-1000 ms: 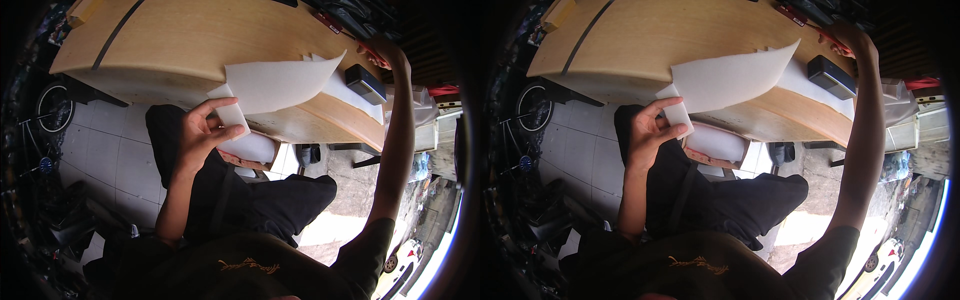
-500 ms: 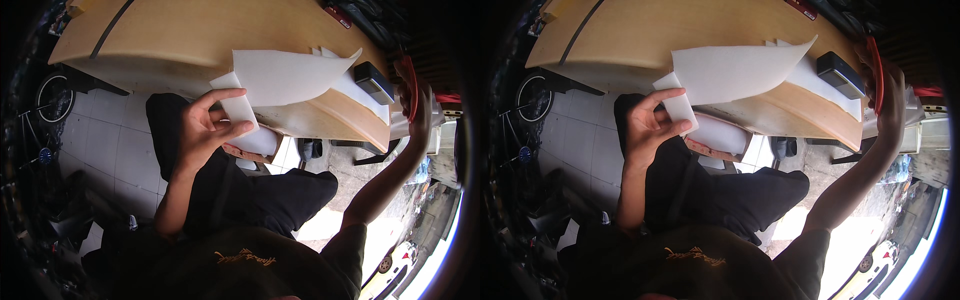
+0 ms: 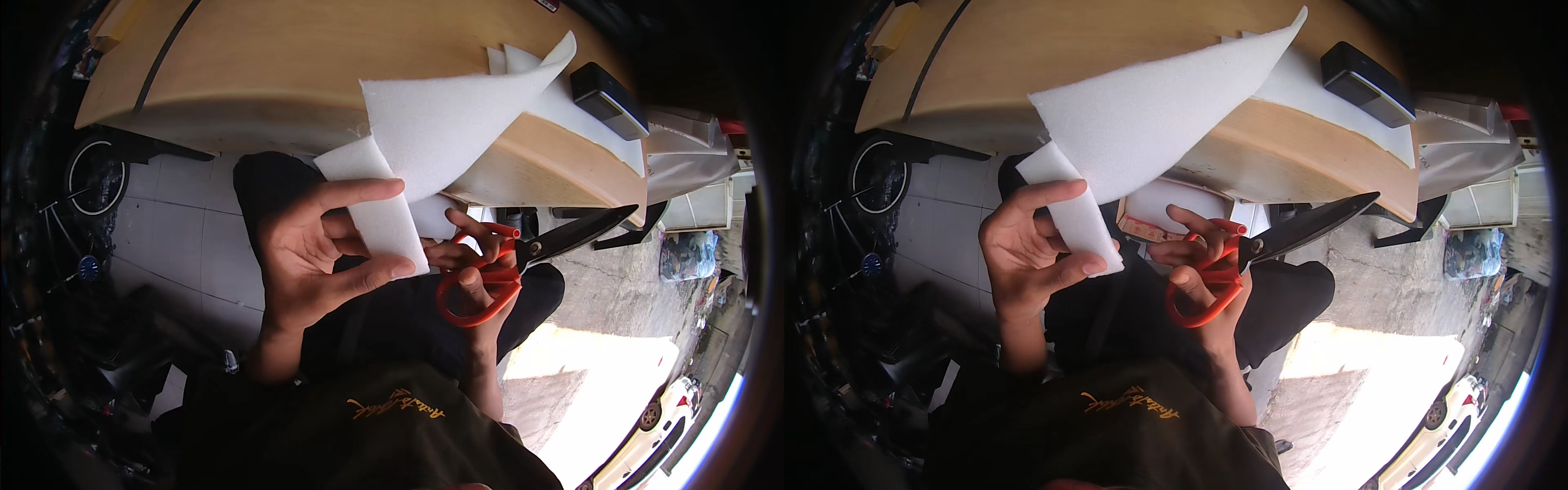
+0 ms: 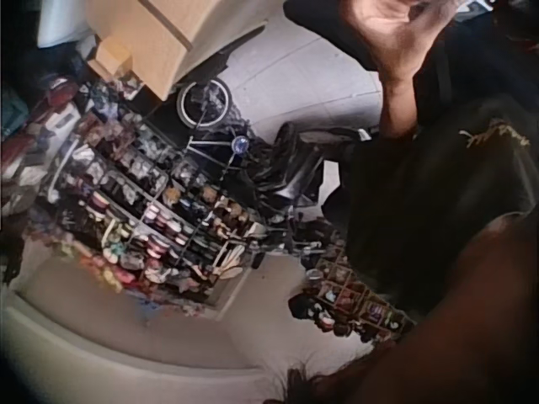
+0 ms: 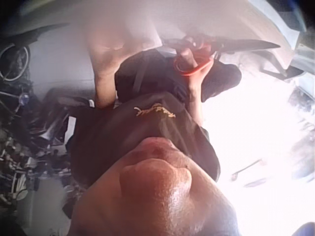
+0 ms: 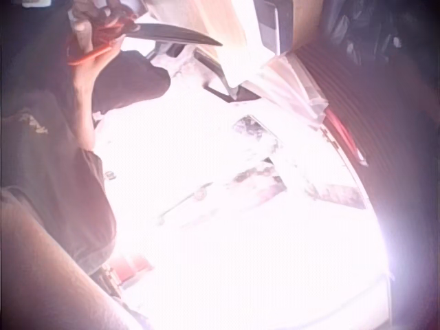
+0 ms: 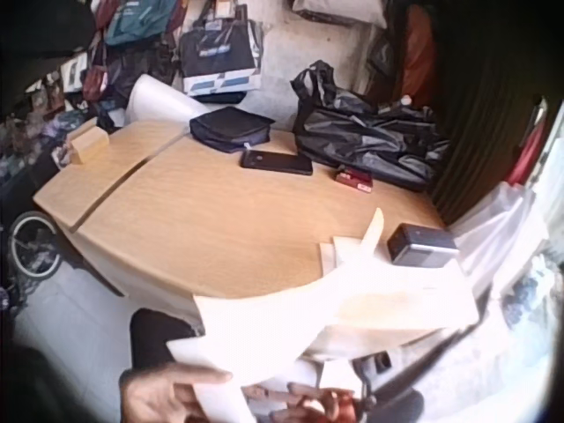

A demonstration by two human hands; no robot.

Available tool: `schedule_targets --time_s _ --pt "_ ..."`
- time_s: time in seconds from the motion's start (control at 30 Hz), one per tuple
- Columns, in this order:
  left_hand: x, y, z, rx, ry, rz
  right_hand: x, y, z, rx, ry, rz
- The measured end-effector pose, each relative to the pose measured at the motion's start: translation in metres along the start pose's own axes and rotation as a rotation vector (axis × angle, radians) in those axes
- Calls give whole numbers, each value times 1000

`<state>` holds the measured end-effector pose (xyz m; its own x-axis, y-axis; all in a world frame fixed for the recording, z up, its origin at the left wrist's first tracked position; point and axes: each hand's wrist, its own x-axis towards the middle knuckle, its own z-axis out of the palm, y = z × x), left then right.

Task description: The person cuts a strip of white foam into smaller rectangular pieces using large red-handled shears.

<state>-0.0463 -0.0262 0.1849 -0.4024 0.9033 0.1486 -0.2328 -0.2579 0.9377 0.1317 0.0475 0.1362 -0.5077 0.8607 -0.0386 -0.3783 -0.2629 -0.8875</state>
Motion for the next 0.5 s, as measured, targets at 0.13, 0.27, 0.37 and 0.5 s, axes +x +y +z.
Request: schedule_targets --time_s 0.13,0.27,0.37,0.5 --pt "-15 0 7 11 -137 -12 1 2 22 377 15 -16" --pt "-29 10 8 -48 -201 -71 3 4 34 405 142 -86" --pt "-36 21 12 -100 -237 -120 0 1 39 308 154 -176" --pt "-44 17 12 -50 -195 -87 -14 -13 39 77 375 -244"
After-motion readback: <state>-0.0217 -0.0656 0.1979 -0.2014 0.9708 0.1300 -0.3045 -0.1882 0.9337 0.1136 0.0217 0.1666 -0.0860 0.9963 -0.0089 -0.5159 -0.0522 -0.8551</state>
